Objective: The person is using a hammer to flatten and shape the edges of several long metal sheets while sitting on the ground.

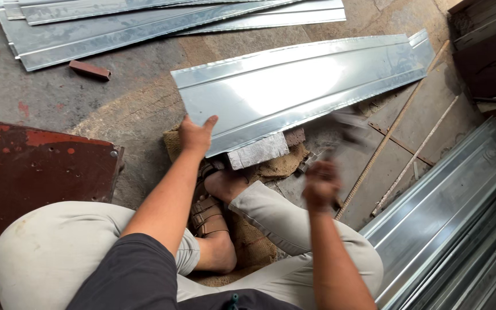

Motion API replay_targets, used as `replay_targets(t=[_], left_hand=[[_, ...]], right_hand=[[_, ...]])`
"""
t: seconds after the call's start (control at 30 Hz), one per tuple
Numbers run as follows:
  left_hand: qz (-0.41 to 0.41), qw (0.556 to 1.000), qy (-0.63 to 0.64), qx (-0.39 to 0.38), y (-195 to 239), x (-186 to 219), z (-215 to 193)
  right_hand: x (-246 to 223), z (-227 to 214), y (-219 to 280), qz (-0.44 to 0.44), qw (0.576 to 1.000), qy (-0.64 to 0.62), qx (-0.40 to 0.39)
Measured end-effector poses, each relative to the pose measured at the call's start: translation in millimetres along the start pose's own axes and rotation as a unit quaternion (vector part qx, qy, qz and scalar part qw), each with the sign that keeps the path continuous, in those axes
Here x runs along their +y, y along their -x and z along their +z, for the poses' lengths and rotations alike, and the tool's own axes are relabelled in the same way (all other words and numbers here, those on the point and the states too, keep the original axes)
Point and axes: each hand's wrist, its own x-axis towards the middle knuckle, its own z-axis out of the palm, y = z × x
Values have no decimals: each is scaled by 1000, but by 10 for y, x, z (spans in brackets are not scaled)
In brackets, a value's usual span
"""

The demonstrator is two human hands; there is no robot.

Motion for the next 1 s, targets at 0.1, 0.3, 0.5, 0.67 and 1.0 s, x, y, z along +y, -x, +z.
replay_targets(t=[0.1, 0.3, 0.5, 0.67, 1.0], left_hand=[[18, 1000, -1, 10, -20, 24, -37], [39, 999, 5, 20, -60, -75, -5], [21, 1000, -7, 15, -38, -63, -12], [59, 998, -11, 30, -62, -68, 9], [24, 1000, 5, 11, -49, -16, 3]], right_hand=[[21, 29, 155, 96, 833, 542, -49], [-822, 556, -148, -12, 955, 295, 2], [-219, 99, -23, -168, 964, 208, -4], [64, 217, 78, 103, 851, 514, -14], [-631, 289, 9, -131, 979, 152, 17]])
